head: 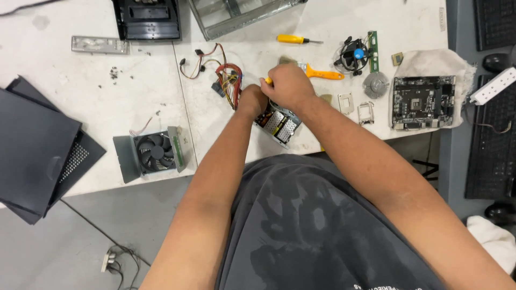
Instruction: Reassembling and cleaning a computer power supply unit using a screwdriver and a brush on a repair bench.
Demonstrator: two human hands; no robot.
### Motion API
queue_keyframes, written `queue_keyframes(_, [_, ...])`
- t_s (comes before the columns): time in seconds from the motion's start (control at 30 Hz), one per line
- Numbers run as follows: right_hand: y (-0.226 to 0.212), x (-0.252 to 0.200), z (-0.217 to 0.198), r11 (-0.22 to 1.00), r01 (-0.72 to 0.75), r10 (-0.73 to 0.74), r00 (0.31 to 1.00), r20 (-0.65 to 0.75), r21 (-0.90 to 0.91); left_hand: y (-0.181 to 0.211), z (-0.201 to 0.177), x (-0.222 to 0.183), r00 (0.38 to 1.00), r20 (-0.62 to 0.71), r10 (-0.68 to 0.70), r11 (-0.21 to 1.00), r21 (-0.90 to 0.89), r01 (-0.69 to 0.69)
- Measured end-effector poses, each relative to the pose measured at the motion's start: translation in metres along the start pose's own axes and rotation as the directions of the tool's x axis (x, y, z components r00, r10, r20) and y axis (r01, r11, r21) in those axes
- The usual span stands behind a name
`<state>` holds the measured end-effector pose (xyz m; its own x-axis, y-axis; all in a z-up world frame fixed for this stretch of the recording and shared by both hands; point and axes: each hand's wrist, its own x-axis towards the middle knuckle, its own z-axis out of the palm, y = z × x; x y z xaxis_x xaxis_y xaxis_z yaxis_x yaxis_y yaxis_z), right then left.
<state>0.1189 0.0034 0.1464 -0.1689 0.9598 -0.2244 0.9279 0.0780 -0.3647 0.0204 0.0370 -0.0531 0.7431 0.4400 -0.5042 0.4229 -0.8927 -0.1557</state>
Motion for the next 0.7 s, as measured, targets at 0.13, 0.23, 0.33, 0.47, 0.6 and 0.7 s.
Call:
queue_keyframes(0.13, [0.000,0.003,0.000,0.999,-0.029,0.028,1.000,0.009,0.021,-0.002,0.031,0.021,0.999,-0.010,0.051,0.986,0.156,-0.048])
queue_keyframes(0.23, [-0.002,0.004,0.003,0.998,-0.055,0.055,0.998,-0.007,-0.015,-0.003,0.016,0.012,0.994,-0.024,0.110,0.941,0.325,-0.096])
queue_keyframes(0.33, [-0.002,0.003,0.005,0.999,-0.021,0.021,1.000,-0.007,-0.035,-0.005,-0.040,-0.022,0.963,0.231,-0.139,0.875,-0.426,0.229])
queue_keyframes(0.47, [0.010,0.010,0.025,0.997,-0.027,0.026,0.999,-0.027,-0.073,0.001,-0.041,-0.020,0.938,0.245,-0.246,0.702,-0.622,0.347])
queue_keyframes(0.6, [0.015,0.013,0.035,0.992,-0.048,0.045,0.999,-0.030,-0.120,-0.002,-0.040,-0.022,0.871,0.306,-0.385,0.390,-0.801,0.454])
queue_keyframes(0.7, [0.011,0.010,0.029,0.994,-0.052,0.046,0.997,-0.057,-0.095,-0.004,-0.040,-0.020,0.885,0.318,-0.340,0.441,-0.778,0.448])
